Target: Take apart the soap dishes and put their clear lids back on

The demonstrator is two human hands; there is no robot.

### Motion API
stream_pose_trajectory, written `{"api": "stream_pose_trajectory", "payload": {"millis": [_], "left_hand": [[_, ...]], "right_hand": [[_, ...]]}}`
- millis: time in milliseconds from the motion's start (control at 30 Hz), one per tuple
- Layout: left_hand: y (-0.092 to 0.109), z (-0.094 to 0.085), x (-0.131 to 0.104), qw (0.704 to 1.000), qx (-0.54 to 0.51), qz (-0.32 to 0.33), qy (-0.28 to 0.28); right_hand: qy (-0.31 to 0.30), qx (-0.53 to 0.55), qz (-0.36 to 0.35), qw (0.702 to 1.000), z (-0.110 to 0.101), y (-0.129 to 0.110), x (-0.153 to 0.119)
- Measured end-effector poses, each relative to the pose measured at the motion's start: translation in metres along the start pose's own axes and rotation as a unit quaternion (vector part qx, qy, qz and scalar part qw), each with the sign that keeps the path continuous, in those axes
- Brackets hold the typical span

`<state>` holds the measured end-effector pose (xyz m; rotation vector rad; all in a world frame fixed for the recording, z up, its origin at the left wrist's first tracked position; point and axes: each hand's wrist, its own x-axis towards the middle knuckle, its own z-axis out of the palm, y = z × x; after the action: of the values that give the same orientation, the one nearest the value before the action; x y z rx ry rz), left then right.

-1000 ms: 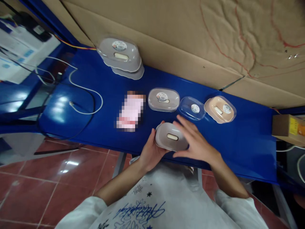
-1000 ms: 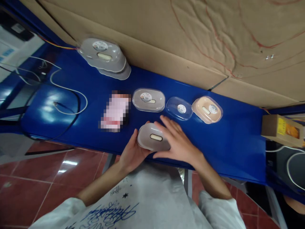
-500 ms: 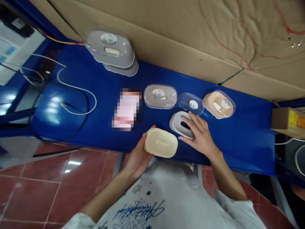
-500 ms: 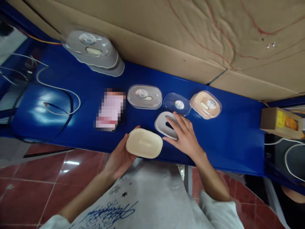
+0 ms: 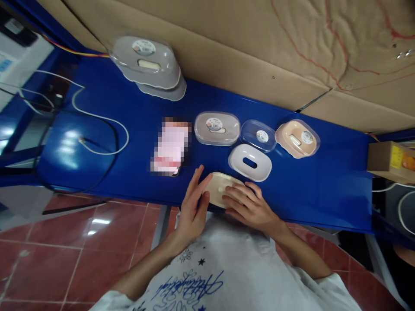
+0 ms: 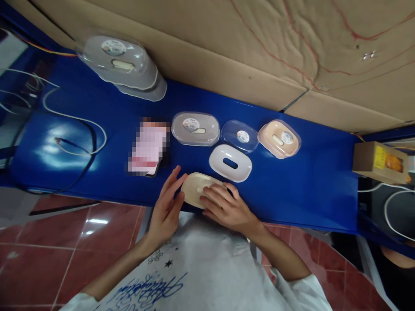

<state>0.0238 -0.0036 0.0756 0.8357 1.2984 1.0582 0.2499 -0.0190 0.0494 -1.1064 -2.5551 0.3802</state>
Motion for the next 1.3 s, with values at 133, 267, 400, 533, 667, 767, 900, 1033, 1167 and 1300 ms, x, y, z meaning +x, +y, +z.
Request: {"api": "stream_pose_trajectory", "payload": {"millis": [133, 267, 400, 533, 667, 767, 900, 1033, 1167, 1300], "left_hand": [[0.0, -0.011, -0.002, 0.999, -0.024, 0.004, 0.029], [-0.008, -0.026, -0.002, 0.995, -0.056, -0.061, 0.048], [-0.008, -0.028, 0.001, 0.984, -0.135, -0.113, 0.014], [0.0, -0.022, 0.003, 0.973, -0.187, -0.135, 0.026], [0.005, -0.02, 0.003, 0.942, -0.253, -0.221, -0.001], [0.004, -0.017, 0.004, 0.913, -0.287, -0.286, -0.041], [-0.001, -0.01, 0.01, 0.876, -0.29, -0.384, -0.033], [0.002, -0.005, 0.013, 0.88, -0.293, -0.373, 0.022], [0.003, -0.002, 0.015, 0.877, -0.334, -0.344, 0.004], [-0.008, 0.004, 0.02, 0.868, -0.375, -0.321, -0.061]], "right_hand": [[0.016, 0.012, 0.028, 0.999, 0.005, -0.005, -0.009], [0.089, 0.032, 0.042, 0.995, 0.002, -0.013, -0.007], [0.097, 0.067, 0.021, 0.993, -0.005, -0.016, -0.002], [0.098, 0.105, 0.018, 0.989, -0.007, -0.014, 0.003], [0.165, 0.213, 0.089, 0.959, -0.003, -0.021, 0.011], [0.157, 0.26, 0.077, 0.95, 0.001, -0.028, 0.017], [0.099, 0.233, -0.015, 0.967, -0.007, -0.017, 0.019], [0.095, 0.064, 0.125, 0.985, -0.017, 0.019, 0.016], [0.111, -0.036, 0.184, 0.976, -0.018, 0.036, 0.014], [0.136, 0.034, 0.119, 0.983, -0.021, 0.012, 0.018]]}}
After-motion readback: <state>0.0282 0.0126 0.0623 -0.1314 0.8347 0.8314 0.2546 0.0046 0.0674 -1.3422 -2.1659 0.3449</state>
